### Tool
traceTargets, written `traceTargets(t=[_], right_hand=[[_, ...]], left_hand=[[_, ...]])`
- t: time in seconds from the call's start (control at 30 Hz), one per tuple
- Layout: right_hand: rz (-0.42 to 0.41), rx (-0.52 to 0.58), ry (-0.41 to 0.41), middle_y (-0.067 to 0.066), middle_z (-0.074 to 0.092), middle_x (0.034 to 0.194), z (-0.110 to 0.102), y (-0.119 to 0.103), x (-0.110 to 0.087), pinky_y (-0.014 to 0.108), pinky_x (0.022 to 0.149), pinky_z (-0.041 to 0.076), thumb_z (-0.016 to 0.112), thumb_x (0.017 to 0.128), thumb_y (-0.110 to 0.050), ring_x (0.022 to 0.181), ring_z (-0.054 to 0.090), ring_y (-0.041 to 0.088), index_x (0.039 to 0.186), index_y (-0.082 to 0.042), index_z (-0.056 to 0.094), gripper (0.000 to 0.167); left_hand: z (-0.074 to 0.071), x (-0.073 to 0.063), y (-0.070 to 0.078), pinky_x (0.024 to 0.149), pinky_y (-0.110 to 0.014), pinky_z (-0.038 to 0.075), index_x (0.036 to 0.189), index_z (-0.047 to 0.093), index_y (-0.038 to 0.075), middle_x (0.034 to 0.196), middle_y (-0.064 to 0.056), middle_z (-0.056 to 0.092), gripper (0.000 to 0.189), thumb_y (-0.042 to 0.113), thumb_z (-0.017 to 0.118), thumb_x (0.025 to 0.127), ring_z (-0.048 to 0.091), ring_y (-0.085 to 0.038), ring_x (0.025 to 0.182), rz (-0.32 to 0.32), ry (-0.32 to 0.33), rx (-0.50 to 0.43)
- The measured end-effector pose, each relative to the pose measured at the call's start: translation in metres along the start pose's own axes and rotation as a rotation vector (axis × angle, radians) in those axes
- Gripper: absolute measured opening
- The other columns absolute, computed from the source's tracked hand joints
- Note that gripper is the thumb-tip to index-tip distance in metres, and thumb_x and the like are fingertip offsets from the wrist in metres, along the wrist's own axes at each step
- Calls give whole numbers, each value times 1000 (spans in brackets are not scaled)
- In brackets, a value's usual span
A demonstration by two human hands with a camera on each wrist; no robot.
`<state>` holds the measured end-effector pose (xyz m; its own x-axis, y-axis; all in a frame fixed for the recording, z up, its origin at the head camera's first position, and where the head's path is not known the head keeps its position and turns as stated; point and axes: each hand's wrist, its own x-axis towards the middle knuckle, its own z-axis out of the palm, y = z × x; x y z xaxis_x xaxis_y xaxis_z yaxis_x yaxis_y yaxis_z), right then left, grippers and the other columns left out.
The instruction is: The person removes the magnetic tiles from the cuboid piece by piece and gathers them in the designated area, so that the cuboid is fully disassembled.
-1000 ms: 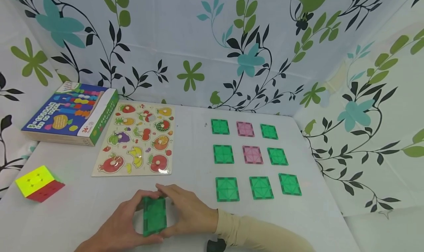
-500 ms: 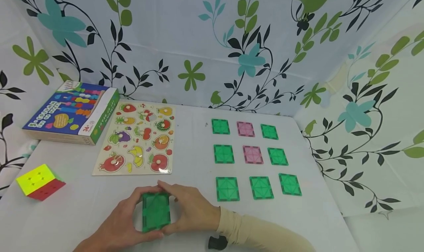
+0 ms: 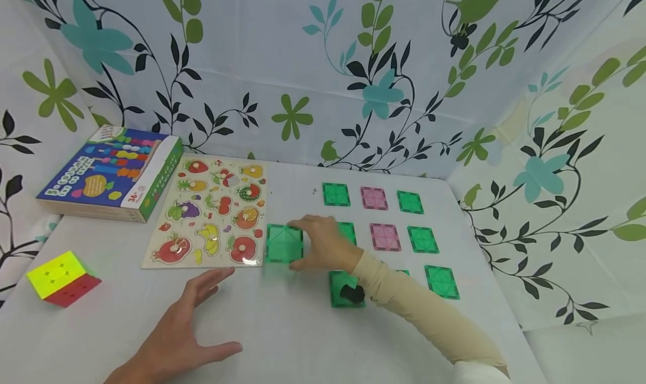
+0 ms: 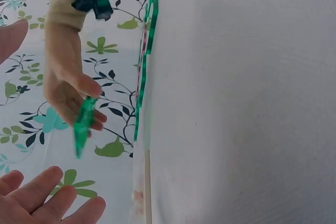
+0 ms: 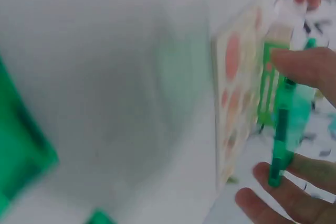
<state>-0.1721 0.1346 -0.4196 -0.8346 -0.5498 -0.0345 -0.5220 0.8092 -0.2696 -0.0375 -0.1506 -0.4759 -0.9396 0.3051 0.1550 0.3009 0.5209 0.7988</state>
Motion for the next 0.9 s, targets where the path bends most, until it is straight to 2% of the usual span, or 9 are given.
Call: traceTargets(t=[0.1,0.2,0.37,0.5,0.6,0.73,0.8,0.83,0.9], right_hand=[[55,-90,-6,4,72,126,-2,20,19,46,95,55,92,69,-50,115,68,23,139,-15,63,84],[92,-126,-45,5,72,124,3,32,33,46,91,56,92,67,-53,111,68,23,138,-15,65,85],[131,-142,-144,5,69,128,16,39,43,53,96,53,91,67,-57,113,65,24,140,-18,63,88],[163,-148,-177,4,67,130,22,39,46,54,100,49,92,66,-58,117,63,23,142,-21,62,89],[169,-149,-189,5,65,131,25,39,47,53,100,48,91,67,-58,118,61,24,143,-22,61,89],[163,-156,-195,5,63,131,31,38,48,51,100,47,89,69,-60,119,58,25,144,-24,60,88],[158,-162,-191,5,62,131,34,38,48,50,99,48,89,69,-61,118,57,25,144,-25,60,88],[158,-163,-189,5,61,131,35,38,48,49,98,48,89,69,-61,118,56,25,145,-25,60,88],[157,-165,-185,5,60,130,38,38,48,48,96,48,89,70,-60,118,55,24,145,-26,59,88]], left_hand=[[0,0,1,104,-43,47,158,23,28,160,11,42,117,49,94,67,29,25,136,-17,13,10],[-1,-1,1,104,-44,46,158,25,25,160,10,42,118,49,94,66,30,24,137,-16,21,20],[-2,-1,2,106,-26,42,158,25,29,161,9,42,117,47,95,66,30,24,138,2,30,15],[-4,0,2,105,-13,34,158,26,28,161,8,42,116,45,96,66,29,23,139,32,54,1],[-4,1,2,105,-8,31,158,27,25,161,5,42,116,41,96,66,28,24,139,50,64,-8],[-5,1,2,104,-4,28,158,26,27,161,5,42,116,41,96,66,26,26,138,37,65,-2],[-6,1,0,104,-6,29,158,26,29,161,5,42,116,41,96,66,25,28,137,24,66,9],[-7,1,0,105,-11,35,158,26,29,161,5,43,116,42,96,66,27,26,138,18,71,21],[-8,2,0,106,-25,43,158,26,31,160,4,43,116,42,96,67,34,14,144,5,79,50]])
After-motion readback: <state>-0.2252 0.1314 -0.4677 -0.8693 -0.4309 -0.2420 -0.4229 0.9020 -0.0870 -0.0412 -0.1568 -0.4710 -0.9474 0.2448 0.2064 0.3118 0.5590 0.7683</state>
